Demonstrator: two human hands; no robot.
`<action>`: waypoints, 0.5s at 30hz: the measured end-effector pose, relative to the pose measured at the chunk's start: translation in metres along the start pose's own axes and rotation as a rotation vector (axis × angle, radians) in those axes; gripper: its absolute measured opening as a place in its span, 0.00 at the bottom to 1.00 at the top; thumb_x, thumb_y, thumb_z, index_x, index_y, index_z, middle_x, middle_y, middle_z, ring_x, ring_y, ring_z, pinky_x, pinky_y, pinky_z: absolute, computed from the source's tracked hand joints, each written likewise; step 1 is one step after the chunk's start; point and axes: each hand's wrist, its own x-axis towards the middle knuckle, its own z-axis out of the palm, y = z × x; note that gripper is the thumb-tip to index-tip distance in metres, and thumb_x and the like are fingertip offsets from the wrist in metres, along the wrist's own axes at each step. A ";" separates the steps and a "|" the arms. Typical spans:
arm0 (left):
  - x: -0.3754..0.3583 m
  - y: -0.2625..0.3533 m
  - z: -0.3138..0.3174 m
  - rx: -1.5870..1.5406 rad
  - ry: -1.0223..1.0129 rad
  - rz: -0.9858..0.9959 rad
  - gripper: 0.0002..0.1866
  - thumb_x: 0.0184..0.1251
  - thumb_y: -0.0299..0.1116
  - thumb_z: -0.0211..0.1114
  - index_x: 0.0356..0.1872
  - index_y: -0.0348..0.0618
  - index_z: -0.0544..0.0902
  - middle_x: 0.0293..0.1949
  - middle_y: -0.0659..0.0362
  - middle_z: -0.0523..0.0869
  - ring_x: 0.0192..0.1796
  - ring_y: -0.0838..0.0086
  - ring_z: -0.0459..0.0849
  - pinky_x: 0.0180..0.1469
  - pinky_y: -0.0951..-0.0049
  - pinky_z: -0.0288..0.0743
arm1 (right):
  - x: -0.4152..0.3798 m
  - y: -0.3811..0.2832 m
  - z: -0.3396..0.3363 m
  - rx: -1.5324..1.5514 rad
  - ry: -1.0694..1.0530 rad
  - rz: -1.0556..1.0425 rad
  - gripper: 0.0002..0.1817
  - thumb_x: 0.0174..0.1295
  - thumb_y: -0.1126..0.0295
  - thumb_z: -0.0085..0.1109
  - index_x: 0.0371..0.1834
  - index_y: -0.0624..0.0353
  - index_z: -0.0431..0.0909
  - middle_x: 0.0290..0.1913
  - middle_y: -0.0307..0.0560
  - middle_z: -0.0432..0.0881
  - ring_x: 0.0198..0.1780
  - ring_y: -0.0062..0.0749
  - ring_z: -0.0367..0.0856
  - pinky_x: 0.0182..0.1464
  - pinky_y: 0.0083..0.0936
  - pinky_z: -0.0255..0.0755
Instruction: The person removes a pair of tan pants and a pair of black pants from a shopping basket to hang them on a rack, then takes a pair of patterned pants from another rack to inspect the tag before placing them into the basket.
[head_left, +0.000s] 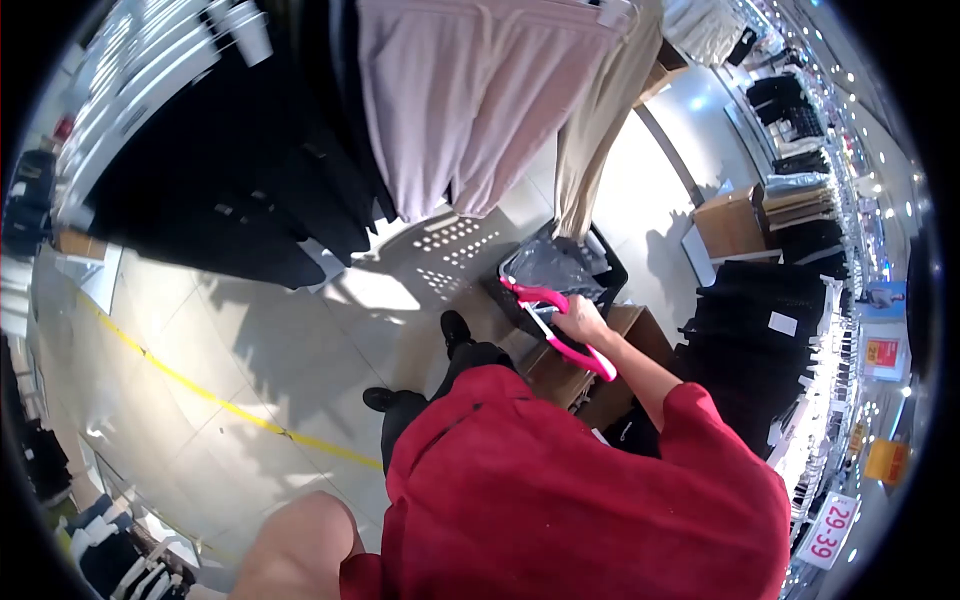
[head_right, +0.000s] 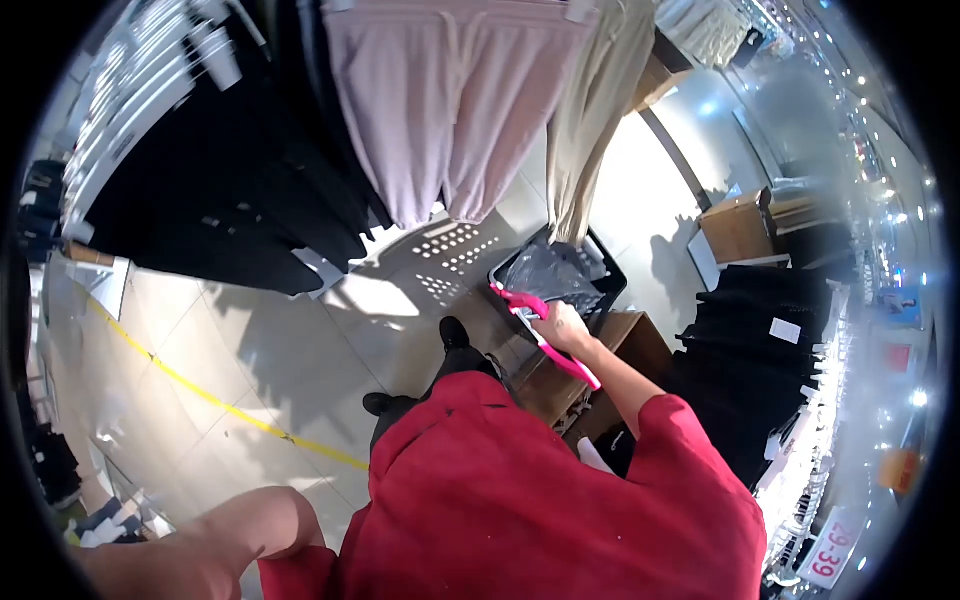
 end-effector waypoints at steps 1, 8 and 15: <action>-0.020 0.012 -0.002 -0.002 0.020 0.013 0.24 0.74 0.52 0.41 0.55 0.50 0.77 0.49 0.59 0.81 0.50 0.59 0.77 0.49 0.55 0.67 | -0.016 -0.014 0.010 -0.013 -0.017 -0.005 0.20 0.49 0.59 0.57 0.33 0.69 0.81 0.33 0.71 0.81 0.42 0.60 0.82 0.48 0.45 0.75; -0.145 0.079 -0.032 0.065 0.136 0.108 0.23 0.74 0.52 0.42 0.55 0.50 0.77 0.49 0.59 0.81 0.50 0.60 0.77 0.49 0.55 0.68 | -0.104 -0.078 0.092 -0.075 0.071 0.030 0.17 0.47 0.60 0.59 0.30 0.67 0.81 0.31 0.67 0.81 0.37 0.59 0.83 0.44 0.44 0.77; -0.225 0.130 -0.049 0.136 0.256 0.169 0.23 0.73 0.52 0.43 0.55 0.50 0.77 0.50 0.59 0.80 0.49 0.61 0.77 0.49 0.55 0.68 | -0.159 -0.108 0.147 -0.078 0.025 0.104 0.16 0.47 0.62 0.59 0.29 0.67 0.81 0.29 0.65 0.81 0.36 0.56 0.83 0.41 0.42 0.76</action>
